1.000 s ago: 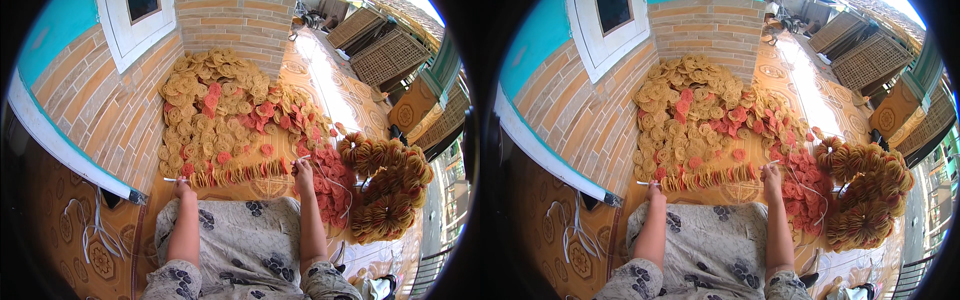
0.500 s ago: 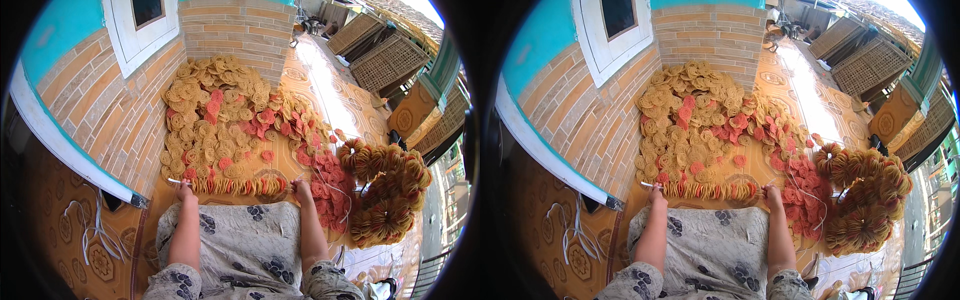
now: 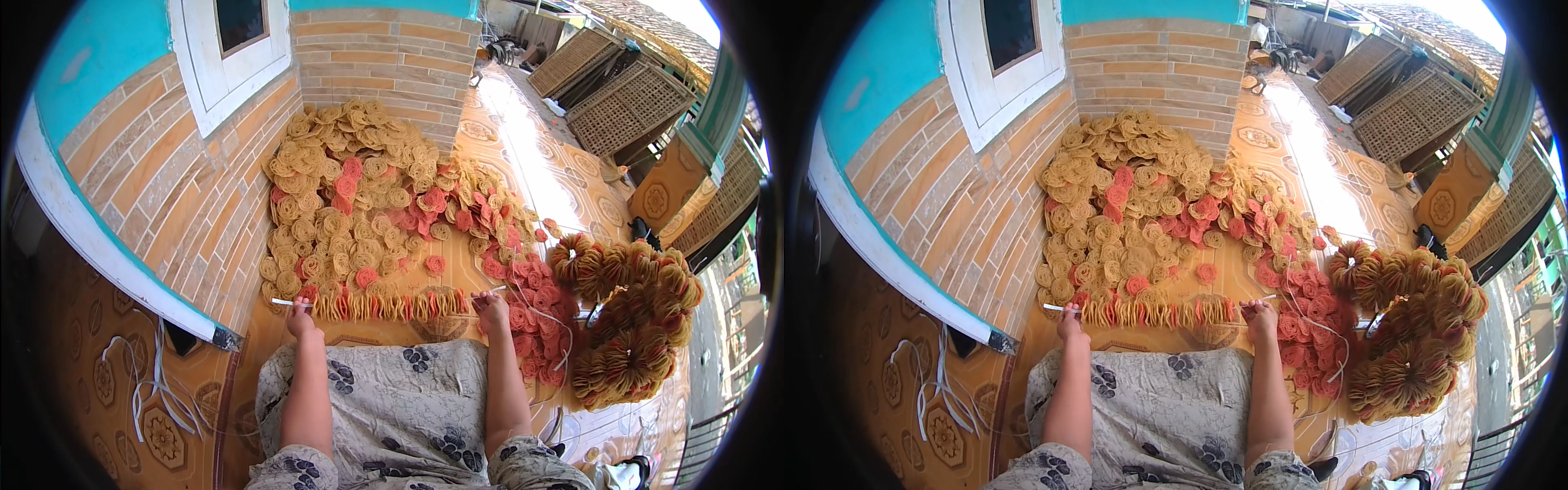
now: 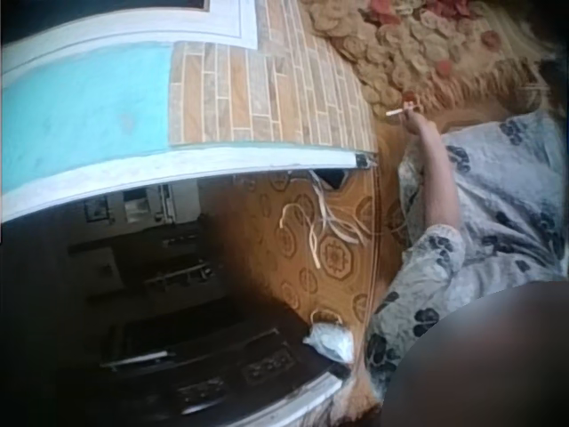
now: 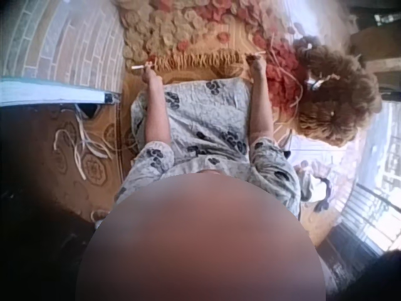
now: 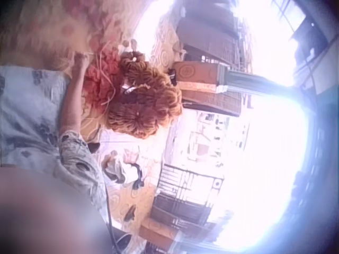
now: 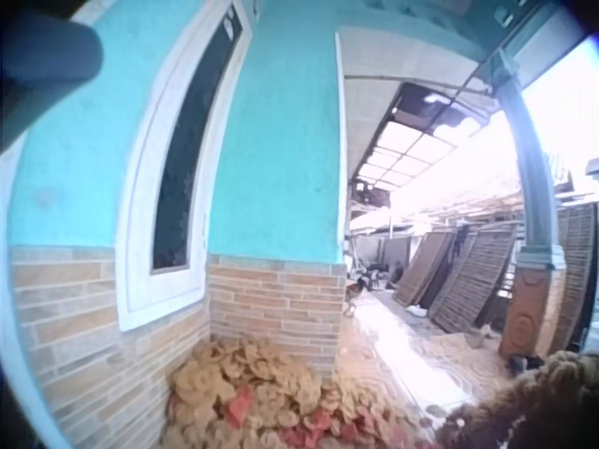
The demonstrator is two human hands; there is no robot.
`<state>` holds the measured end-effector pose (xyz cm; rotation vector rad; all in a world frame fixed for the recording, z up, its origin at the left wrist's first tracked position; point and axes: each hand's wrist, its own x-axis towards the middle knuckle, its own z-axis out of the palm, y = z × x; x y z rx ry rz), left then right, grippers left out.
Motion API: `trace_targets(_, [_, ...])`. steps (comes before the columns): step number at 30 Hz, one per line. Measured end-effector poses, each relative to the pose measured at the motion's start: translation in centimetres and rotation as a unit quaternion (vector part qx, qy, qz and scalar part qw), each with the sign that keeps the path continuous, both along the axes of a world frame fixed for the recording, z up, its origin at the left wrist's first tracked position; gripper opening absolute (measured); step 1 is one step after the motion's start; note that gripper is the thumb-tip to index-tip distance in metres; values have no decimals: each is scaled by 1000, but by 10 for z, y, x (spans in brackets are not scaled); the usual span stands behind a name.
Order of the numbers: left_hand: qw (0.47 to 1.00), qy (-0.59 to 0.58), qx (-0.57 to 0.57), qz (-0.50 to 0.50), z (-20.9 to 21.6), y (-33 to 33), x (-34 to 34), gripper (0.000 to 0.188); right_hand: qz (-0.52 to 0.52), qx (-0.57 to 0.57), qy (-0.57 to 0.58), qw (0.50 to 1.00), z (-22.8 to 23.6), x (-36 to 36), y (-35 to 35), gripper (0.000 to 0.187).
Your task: The person sits on a tiled floor and repeatedly picks up small, flat, rose-shaped items in yellow and pink, threading them onto a white string. The person alternates colors and accumulates a growing strand of items.
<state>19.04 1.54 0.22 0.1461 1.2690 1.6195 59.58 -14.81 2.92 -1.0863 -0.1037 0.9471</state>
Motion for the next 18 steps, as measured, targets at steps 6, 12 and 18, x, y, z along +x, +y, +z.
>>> trace_targets(6, [996, 9, -3, -89, 34, -6, 7, 21, 97, -42, -111, 988, 22, -15, 9, 11])
trace_targets(12, [821, 232, 214, -476, 144, -30, 27, 15, 366, 76, -309, 875, 122, -83, 26, 16])
trace_targets(18, [721, 303, 236, -577, 183, -50, 65, 11, 477, -15, -424, 770, 166, -144, 54, 16])
